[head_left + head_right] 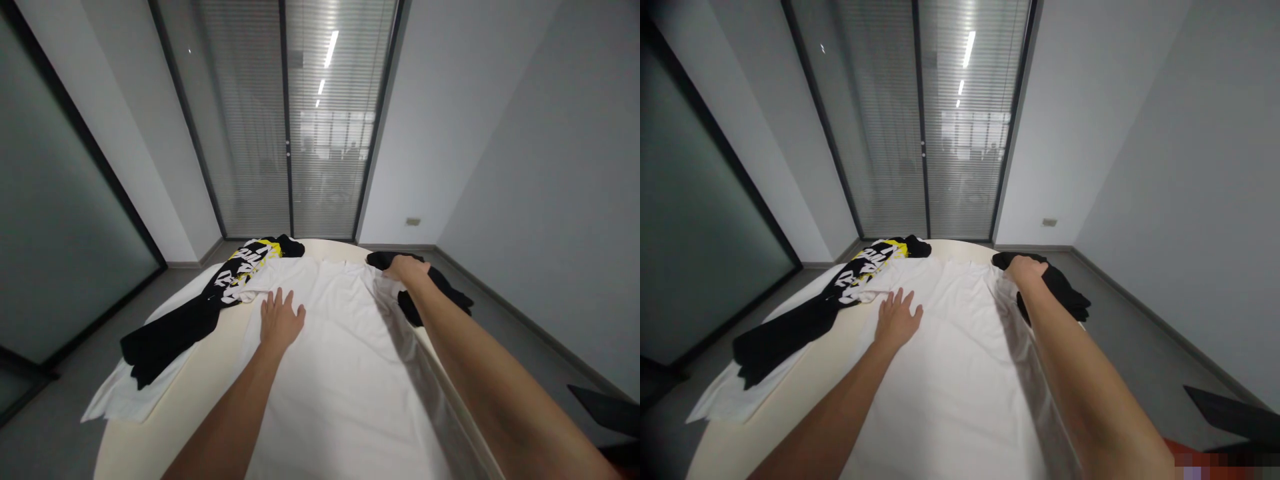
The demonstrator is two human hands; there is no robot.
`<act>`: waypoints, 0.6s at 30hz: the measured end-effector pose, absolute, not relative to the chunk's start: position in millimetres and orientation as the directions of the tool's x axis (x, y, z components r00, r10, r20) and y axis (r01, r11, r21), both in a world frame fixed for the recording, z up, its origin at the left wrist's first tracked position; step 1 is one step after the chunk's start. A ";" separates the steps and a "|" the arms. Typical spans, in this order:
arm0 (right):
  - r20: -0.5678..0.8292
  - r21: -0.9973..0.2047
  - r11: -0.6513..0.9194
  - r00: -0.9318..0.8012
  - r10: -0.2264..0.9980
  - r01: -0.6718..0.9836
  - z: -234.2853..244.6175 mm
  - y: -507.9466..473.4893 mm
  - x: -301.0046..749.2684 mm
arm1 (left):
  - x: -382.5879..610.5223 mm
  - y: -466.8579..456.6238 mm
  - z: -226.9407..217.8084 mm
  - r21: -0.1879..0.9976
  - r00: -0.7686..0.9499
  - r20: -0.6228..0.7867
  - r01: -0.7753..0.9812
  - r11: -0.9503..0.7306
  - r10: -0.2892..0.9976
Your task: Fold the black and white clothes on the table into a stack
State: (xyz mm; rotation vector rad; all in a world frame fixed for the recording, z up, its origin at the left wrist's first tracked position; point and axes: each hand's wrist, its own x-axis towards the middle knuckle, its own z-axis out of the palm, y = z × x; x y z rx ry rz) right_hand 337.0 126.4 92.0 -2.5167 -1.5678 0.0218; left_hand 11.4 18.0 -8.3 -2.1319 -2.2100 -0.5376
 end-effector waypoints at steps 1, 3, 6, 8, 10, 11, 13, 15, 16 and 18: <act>0.040 -0.133 -0.449 0.457 0.889 0.884 93.0 123.1 339.3 | 11.3 18.0 -8.6 0.227 -0.063 0.254 0.974 0.004 0.965; -0.034 -0.103 -0.441 0.440 0.897 0.892 94.5 117.0 342.7 | 11.2 18.1 -9.6 0.226 -0.061 0.260 0.974 0.000 0.964; -0.098 -0.140 -0.334 0.322 0.942 0.932 94.4 109.6 346.3 | 10.8 18.3 -11.3 0.215 -0.054 0.265 0.977 -0.005 0.963; -0.129 -0.158 -0.307 0.289 0.949 0.938 92.0 105.2 348.1 | 10.5 18.2 -12.3 0.205 -0.048 0.268 0.979 -0.008 0.962; -0.138 -0.164 -0.307 0.287 0.948 0.937 88.7 101.2 349.6 | 10.3 17.9 -13.1 0.203 -0.047 0.271 0.979 -0.009 0.961; -0.136 -0.168 -0.305 0.284 0.949 0.937 87.4 99.4 350.4 | 10.2 17.7 -13.4 0.204 -0.048 0.271 0.979 -0.009 0.961; -0.120 -0.177 -0.296 0.278 0.953 0.939 86.5 97.1 352.4 | 10.1 17.0 -13.4 0.204 -0.046 0.274 0.979 -0.011 0.961; -0.059 -0.210 -0.295 0.289 0.956 0.932 88.6 97.0 355.2 | 10.2 16.4 -12.9 0.199 -0.041 0.278 0.980 -0.016 0.960; -0.015 -0.234 -0.296 0.301 0.954 0.926 90.5 97.8 356.9 | 10.2 16.2 -12.6 0.196 -0.039 0.278 0.981 -0.017 0.960; 0.075 -0.288 -0.293 0.326 0.942 0.912 95.3 100.5 361.2 | 10.2 16.1 -12.0 0.192 -0.038 0.272 0.981 -0.015 0.962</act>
